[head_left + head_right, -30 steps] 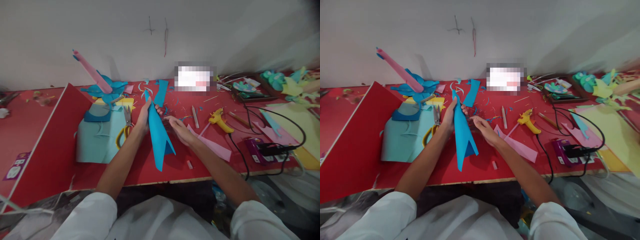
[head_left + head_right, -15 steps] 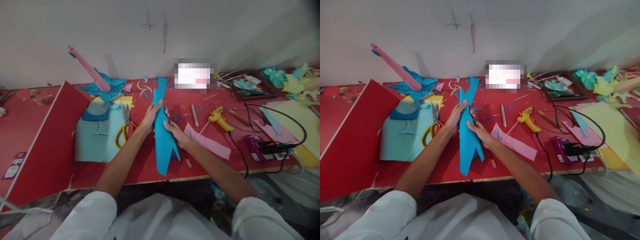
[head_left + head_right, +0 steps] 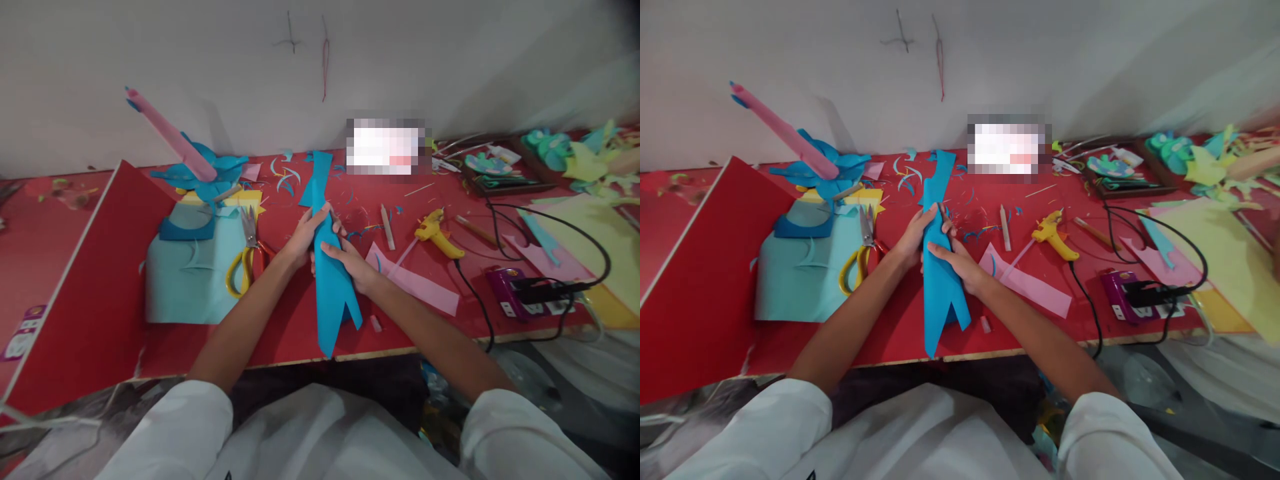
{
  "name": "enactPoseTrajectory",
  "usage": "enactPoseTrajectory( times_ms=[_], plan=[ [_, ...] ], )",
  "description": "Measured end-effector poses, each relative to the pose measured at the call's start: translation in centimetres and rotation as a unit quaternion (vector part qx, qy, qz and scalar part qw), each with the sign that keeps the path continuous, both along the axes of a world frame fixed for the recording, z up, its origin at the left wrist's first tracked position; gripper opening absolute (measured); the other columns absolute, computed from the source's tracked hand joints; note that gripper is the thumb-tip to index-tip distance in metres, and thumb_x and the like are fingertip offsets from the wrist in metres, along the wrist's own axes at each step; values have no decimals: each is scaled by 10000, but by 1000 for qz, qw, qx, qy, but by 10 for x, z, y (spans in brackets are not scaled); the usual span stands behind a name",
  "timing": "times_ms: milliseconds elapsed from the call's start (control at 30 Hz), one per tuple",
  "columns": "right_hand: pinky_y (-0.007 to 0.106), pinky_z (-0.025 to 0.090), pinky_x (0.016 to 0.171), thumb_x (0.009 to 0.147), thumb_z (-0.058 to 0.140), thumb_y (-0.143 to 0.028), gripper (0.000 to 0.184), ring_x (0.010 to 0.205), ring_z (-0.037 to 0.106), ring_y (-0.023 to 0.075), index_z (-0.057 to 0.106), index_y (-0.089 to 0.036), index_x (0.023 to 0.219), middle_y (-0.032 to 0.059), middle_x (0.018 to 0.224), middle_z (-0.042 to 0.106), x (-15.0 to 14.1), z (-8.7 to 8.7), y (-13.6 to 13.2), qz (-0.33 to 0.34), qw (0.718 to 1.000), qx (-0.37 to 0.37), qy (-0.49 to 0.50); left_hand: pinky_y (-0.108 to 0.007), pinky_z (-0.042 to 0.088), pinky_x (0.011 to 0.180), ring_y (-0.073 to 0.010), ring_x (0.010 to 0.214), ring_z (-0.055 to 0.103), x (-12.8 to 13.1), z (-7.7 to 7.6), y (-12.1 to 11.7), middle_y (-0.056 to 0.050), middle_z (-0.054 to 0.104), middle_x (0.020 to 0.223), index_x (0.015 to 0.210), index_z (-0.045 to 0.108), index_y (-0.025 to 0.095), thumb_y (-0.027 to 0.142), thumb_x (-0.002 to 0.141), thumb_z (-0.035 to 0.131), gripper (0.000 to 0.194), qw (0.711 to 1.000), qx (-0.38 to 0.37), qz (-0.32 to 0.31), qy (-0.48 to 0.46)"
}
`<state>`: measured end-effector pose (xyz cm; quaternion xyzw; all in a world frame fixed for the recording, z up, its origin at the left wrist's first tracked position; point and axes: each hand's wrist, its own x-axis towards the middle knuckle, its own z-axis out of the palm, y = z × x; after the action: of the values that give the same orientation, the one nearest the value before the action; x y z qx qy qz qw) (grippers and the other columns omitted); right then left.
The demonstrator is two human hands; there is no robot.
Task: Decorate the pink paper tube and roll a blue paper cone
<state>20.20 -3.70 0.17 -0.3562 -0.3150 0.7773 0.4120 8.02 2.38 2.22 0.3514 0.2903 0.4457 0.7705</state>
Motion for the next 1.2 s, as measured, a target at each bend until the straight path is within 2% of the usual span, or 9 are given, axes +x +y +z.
enactPoseTrajectory(
  times_ms=[200,367,533,633,733,867,933,1000,1200],
  plan=[
    [346,681,730,779,909,-455,603,811,778,205,607,-246,1257,36,1025,804,0,-1,0,-31,999,-12,-43,-273,600,746,-182,782,734,1,1,-1,12,616,669,883,599,195,498,859,840,388,1000,10,8,-18],
    [388,669,868,807,864,-560,617,1029,774,254,616,-272,1293,57,1146,800,4,-3,4,-21,998,42,-50,-261,598,736,-162,753,716,-5,6,3,19,597,666,839,596,201,435,917,796,318,999,-12,30,-43],
    [441,625,1016,900,616,-789,656,1204,732,269,621,-306,1344,71,1391,725,15,5,10,-4,993,109,-38,-239,599,725,-102,638,655,-32,8,24,47,596,670,854,599,221,385,977,737,247,973,-47,164,-157],
    [484,593,1063,985,404,-809,688,1301,691,269,542,-344,1474,72,1525,637,24,13,10,29,988,144,-39,-227,595,736,-81,592,630,-55,7,40,54,591,645,797,566,218,388,1003,704,301,945,-38,257,-200],
    [511,598,1045,971,452,-792,722,1344,667,291,460,-378,1563,73,1560,608,29,15,10,41,979,192,-46,-200,580,729,-66,580,607,-72,7,49,54,582,621,778,552,214,378,1047,639,326,929,-29,308,-204],
    [492,490,1203,931,707,-455,585,1467,565,283,589,-362,1496,39,1581,600,27,8,8,-23,927,338,-160,-178,563,719,-60,574,588,-75,9,50,58,552,609,748,531,215,402,1031,666,365,926,-33,326,-190],
    [479,427,1265,938,631,-247,503,1465,569,253,672,-354,1429,8,1521,656,25,2,6,-65,885,389,-246,-173,554,700,-57,564,578,-72,8,49,60,548,618,751,531,215,410,1022,679,366,928,-48,323,-181],
    [492,418,1279,910,516,-123,566,1429,608,235,719,-361,1381,-28,1467,696,25,-5,4,-84,857,416,-291,-177,542,665,-59,557,576,-69,6,49,58,548,629,759,536,215,412,1018,685,358,933,-61,309,-176],
    [483,479,1253,884,425,-59,662,1425,621,208,742,-399,1355,-84,1505,655,30,-14,3,-85,815,483,-310,-188,525,605,-53,518,547,-68,3,50,73,516,607,799,564,221,384,981,745,304,932,-47,299,-199]
  ],
)
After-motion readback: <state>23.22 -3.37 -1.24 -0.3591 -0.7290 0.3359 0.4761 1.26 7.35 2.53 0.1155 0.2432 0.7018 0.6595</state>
